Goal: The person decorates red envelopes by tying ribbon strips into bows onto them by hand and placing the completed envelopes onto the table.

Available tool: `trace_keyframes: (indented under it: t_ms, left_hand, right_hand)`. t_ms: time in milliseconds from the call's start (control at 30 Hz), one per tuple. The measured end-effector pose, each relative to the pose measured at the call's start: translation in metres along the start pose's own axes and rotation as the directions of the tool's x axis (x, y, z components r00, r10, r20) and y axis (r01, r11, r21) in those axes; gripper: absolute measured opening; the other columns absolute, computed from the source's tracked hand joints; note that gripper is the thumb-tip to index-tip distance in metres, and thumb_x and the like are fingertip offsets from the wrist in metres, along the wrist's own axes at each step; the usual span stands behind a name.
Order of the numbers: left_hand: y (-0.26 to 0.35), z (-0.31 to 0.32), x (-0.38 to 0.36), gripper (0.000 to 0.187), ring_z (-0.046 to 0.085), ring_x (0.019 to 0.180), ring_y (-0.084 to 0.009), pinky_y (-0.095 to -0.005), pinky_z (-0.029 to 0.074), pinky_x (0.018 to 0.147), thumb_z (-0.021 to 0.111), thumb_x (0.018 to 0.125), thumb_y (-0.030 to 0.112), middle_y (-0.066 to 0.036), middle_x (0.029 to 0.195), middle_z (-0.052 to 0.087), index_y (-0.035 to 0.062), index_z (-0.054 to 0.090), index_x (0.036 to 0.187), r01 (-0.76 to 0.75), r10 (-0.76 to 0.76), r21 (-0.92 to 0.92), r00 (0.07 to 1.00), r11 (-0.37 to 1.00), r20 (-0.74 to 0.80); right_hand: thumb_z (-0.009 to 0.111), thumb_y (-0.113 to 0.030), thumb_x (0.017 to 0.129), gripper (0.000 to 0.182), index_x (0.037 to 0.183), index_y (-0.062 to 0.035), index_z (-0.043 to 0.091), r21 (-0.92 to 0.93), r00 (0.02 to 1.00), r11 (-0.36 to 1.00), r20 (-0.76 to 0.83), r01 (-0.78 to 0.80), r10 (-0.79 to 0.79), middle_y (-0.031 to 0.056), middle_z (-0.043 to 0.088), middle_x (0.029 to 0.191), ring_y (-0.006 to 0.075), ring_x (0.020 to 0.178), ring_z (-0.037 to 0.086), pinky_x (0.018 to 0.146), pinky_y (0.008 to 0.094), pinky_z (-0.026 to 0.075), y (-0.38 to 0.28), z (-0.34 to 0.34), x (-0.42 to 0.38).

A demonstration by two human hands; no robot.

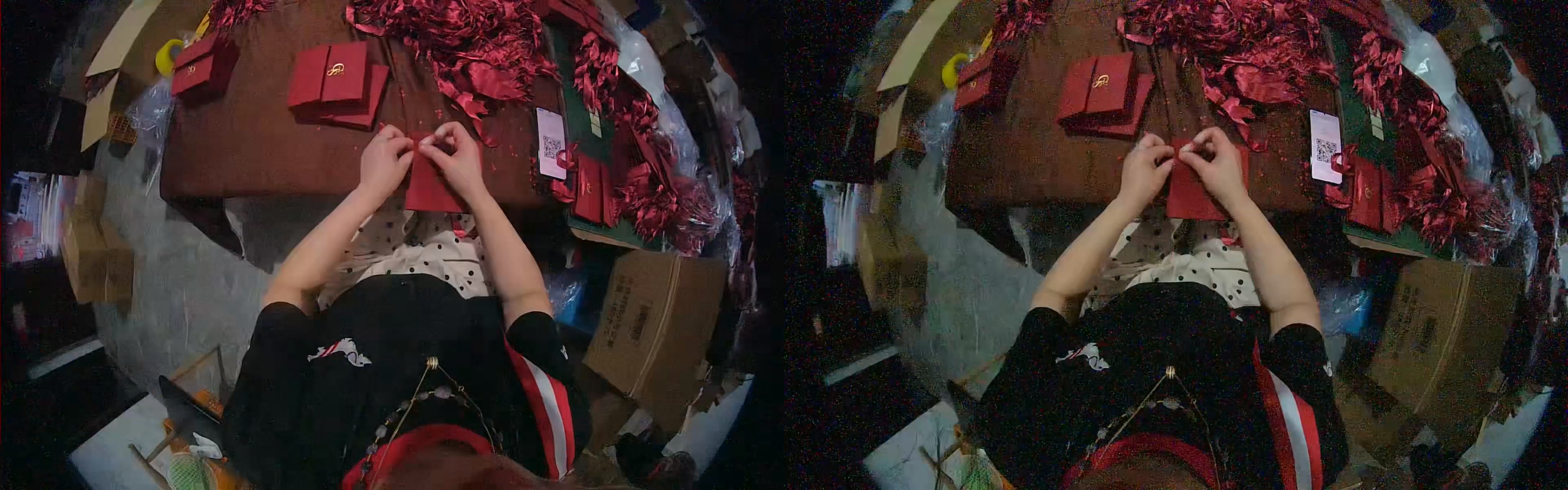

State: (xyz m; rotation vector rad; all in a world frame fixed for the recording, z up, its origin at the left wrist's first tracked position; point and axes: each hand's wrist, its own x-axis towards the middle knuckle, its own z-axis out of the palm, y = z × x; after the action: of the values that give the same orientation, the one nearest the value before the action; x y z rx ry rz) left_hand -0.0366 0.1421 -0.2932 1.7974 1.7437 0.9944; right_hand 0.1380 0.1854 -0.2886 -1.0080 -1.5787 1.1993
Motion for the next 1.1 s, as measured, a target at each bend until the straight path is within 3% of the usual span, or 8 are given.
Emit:
trace_keyframes:
  t_ms: [100, 233, 367, 633, 767, 933, 1000, 1100]
  left_hand:
    - [-0.001, -0.003, 0.003, 0.027, 0.065, 0.096, -0.0322, -0.0405, 0.053, 0.079, 0.072, 0.078, 0.008, -0.012, 0.104, 0.062, -0.0001, 0.07, 0.103, -0.179, 0.179, 0.006, 0.984, 0.984, 0.011]
    - [0.01, -0.019, 0.015, 0.024, 0.064, 0.097, -0.034, -0.0425, 0.054, 0.079, 0.067, 0.076, 0.005, -0.012, 0.104, 0.064, 0.0022, 0.07, 0.101, -0.372, 0.381, 0.17, 0.924, 0.912, -0.022]
    - [0.001, -0.023, 0.027, 0.015, 0.066, 0.091, -0.0329, -0.0456, 0.054, 0.074, 0.065, 0.082, 0.009, -0.007, 0.104, 0.067, 0.0046, 0.07, 0.095, -0.406, 0.372, 0.331, 0.914, 0.852, 0.162]
    - [-0.023, -0.068, -0.002, 0.018, 0.066, 0.08, -0.0355, -0.0435, 0.052, 0.07, 0.065, 0.09, 0.018, -0.013, 0.085, 0.065, 0.0017, 0.067, 0.082, -0.048, 0.095, 0.142, 0.934, 0.989, -0.343]
    - [-0.017, -0.053, -0.021, 0.046, 0.05, 0.113, -0.0433, -0.0495, 0.044, 0.092, 0.07, 0.089, 0.025, -0.024, 0.121, 0.053, 0.003, 0.056, 0.127, 0.175, 0.033, 0.347, 0.855, 0.921, -0.518]
    - [0.021, -0.017, -0.047, 0.052, 0.052, 0.109, -0.0388, -0.0471, 0.045, 0.093, 0.076, 0.086, 0.03, -0.02, 0.117, 0.053, 0.005, 0.058, 0.128, -0.012, 0.05, 0.273, 0.99, 0.962, -0.132]
    - [0.016, -0.01, -0.046, 0.049, 0.052, 0.109, -0.0383, -0.0468, 0.045, 0.092, 0.076, 0.086, 0.03, -0.019, 0.116, 0.054, 0.0052, 0.06, 0.125, -0.021, 0.048, 0.262, 0.994, 0.965, -0.096]
    - [0.015, -0.011, -0.043, 0.043, 0.056, 0.105, -0.0373, -0.0447, 0.048, 0.089, 0.079, 0.083, 0.028, -0.017, 0.11, 0.057, 0.0053, 0.067, 0.117, -0.001, 0.02, 0.231, 0.997, 0.973, -0.08]
  right_hand:
    - [0.078, -0.003, 0.081, 0.027, 0.097, -0.0031, 0.057, -0.092, 0.997, 0.993, -0.021, 0.069, -0.071, 0.006, 0.068, 0.091, 0.014, 0.09, 0.067, 0.083, 0.029, 0.053, 0.001, -0.003, -0.003]
    - [0.084, -0.02, 0.076, 0.044, 0.11, -0.0034, 0.062, -0.702, 0.924, 0.648, 0.036, 0.295, -0.381, 0.0117, 0.069, 0.095, 0.03, 0.088, 0.067, 0.082, 0.0396, 0.053, -0.037, -0.007, -0.019]
    - [0.083, -0.033, 0.075, 0.053, 0.117, -0.0088, 0.061, -0.727, 0.98, 0.662, 0.076, 0.182, -0.185, 0.0099, 0.07, 0.098, 0.0323, 0.094, 0.066, 0.084, 0.042, 0.051, -0.02, -0.009, -0.018]
    - [0.085, -0.033, 0.071, 0.059, 0.119, -0.0101, 0.059, -0.763, 0.99, 0.635, 0.04, 0.118, -0.136, 0.0032, 0.07, 0.098, 0.0283, 0.096, 0.064, 0.085, 0.0434, 0.047, -0.02, -0.011, -0.004]
    - [0.086, -0.033, 0.07, 0.055, 0.114, -0.0089, 0.062, -0.743, 0.988, 0.663, -0.01, 0.097, -0.155, 0.0041, 0.072, 0.092, 0.029, 0.092, 0.066, 0.078, 0.0441, 0.051, -0.02, -0.007, 0.003]
    - [0.076, -0.026, 0.083, 0.04, 0.117, -0.0089, 0.064, -0.658, 0.96, 0.713, 0.059, 0.243, -0.273, 0.0094, 0.069, 0.103, 0.032, 0.094, 0.064, 0.084, 0.0445, 0.051, -0.023, -0.016, -0.004]
    - [0.075, -0.02, 0.08, 0.039, 0.116, -0.012, 0.065, -0.591, 0.804, 0.572, 0.251, 0.569, -0.54, 0.0082, 0.067, 0.111, 0.0306, 0.098, 0.062, 0.085, 0.0439, 0.051, -0.029, -0.025, -0.01]
    - [0.064, -0.01, 0.077, 0.037, 0.114, -0.0169, 0.067, -0.398, 0.587, 0.472, 0.717, 0.787, -0.375, 0.0026, 0.06, 0.125, 0.026, 0.101, 0.059, 0.087, 0.0398, 0.049, -0.047, -0.037, -0.039]
